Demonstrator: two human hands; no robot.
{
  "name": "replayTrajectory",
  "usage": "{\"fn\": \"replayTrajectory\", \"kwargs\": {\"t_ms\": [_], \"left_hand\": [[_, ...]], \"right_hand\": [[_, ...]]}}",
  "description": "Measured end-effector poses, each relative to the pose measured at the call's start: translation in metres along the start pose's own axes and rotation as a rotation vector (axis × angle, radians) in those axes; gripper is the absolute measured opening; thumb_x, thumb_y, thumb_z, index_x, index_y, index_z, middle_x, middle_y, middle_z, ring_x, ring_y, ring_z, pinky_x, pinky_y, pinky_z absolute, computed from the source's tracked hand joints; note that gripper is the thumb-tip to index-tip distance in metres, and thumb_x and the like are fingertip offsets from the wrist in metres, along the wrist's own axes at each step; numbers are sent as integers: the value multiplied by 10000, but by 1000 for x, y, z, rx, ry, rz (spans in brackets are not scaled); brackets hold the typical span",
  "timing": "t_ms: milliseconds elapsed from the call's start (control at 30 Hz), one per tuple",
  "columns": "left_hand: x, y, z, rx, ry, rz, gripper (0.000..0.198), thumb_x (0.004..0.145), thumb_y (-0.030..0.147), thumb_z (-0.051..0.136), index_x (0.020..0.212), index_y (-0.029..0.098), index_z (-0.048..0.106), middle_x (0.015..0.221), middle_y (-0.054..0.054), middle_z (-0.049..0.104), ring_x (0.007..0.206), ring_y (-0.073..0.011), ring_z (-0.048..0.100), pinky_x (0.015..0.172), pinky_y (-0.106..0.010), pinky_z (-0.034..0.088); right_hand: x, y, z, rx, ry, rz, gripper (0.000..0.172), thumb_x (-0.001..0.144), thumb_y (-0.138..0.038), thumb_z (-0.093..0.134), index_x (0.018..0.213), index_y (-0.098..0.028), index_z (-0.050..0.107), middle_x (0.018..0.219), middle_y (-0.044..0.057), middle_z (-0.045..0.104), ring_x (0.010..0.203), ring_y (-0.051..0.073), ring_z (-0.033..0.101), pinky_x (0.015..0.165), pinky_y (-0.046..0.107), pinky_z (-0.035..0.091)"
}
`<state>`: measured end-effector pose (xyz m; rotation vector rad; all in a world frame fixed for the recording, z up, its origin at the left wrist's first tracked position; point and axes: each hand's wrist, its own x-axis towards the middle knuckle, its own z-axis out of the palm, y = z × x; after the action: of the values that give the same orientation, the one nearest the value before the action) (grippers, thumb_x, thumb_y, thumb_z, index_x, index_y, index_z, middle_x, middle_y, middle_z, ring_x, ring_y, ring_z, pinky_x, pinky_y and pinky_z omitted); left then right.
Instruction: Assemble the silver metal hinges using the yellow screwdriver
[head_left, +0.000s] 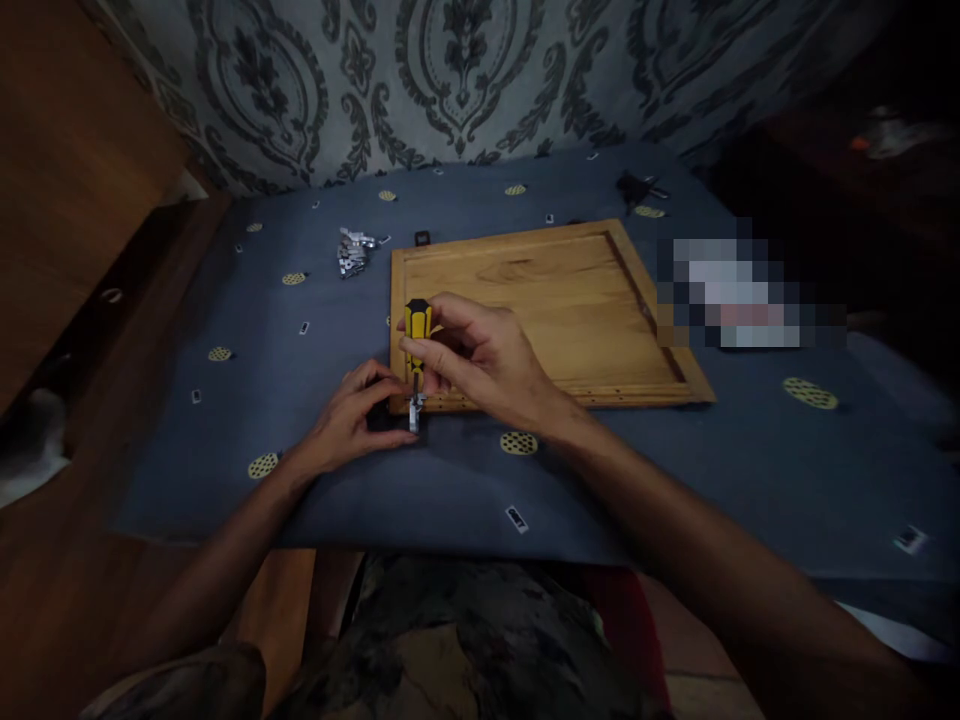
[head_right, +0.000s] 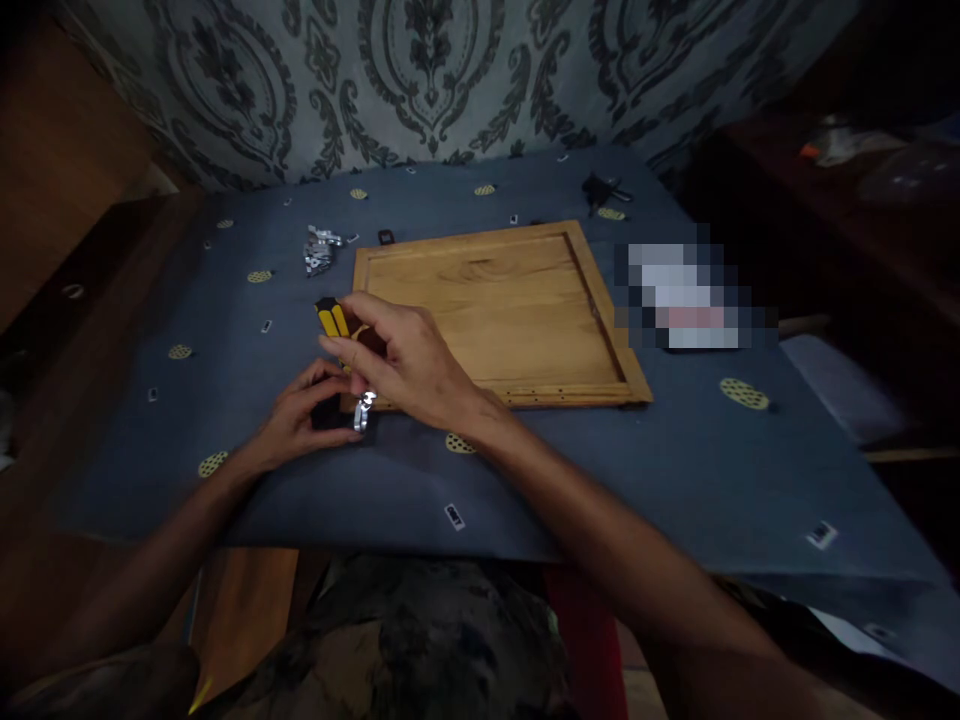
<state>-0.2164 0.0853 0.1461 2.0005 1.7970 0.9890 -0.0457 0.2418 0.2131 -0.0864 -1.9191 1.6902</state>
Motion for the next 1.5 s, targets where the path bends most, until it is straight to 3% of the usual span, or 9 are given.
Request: {"fn": "replayTrajectory", "kwargs": {"t_ms": [367, 567, 767, 967, 1100, 1500], "left_hand": [[1, 2, -1, 6, -14, -23, 449, 885, 586, 790, 1161, 243, 700, 1109, -55, 640, 1067, -248, 609, 942, -401, 540], [1, 0, -1, 14, -18, -16, 430, 874, 551, 813, 1166, 253, 706, 1139, -54, 645, 1099, -263, 611, 976, -415, 536], [1, 0, 0, 40, -33, -17, 455, 878, 537, 816, 1236, 280, 702, 1128, -41, 644, 1082, -260, 610, 959, -399, 539], [1, -2, 1, 25, 0, 27, 432, 896, 573, 784, 1185, 263, 701, 1124, -45, 646, 1068, -252, 621, 927, -386, 538], [0, -1, 0, 25, 3, 21, 419, 898, 559, 787, 1166, 250, 700, 1148, -47, 646, 1084, -250, 624, 938, -373, 537], [0, -3, 2, 16, -4, 16, 431, 882, 560, 803, 1196, 280, 709, 1144, -43, 650, 1101, -256, 626, 962, -407, 556]], "right_hand": [[-1, -2, 1, 1, -11, 2, 374, 955, -528, 711, 815, -238, 520, 648, -68, 557, 527, 102, 595, 506, 253, 450], [-1, -3, 2, -4, -48, -46, 279, 973, -445, 705, 881, -218, 573, 667, -69, 576, 541, 96, 615, 530, 244, 457], [-2, -5, 4, -2, -40, -43, 329, 921, -423, 771, 843, -218, 527, 656, -88, 523, 541, 65, 516, 498, 216, 388], [-3, -10, -2, -31, -112, 3, 281, 944, -433, 736, 969, -194, 589, 750, -57, 606, 611, 77, 604, 541, 203, 446], [-2, -11, -5, -64, -160, -23, 280, 991, -428, 680, 902, -170, 618, 710, -49, 600, 598, 83, 636, 534, 200, 439], [-4, -5, 2, 75, -99, 20, 332, 920, -444, 759, 899, -197, 540, 717, -65, 582, 548, 72, 608, 516, 202, 464]]}}
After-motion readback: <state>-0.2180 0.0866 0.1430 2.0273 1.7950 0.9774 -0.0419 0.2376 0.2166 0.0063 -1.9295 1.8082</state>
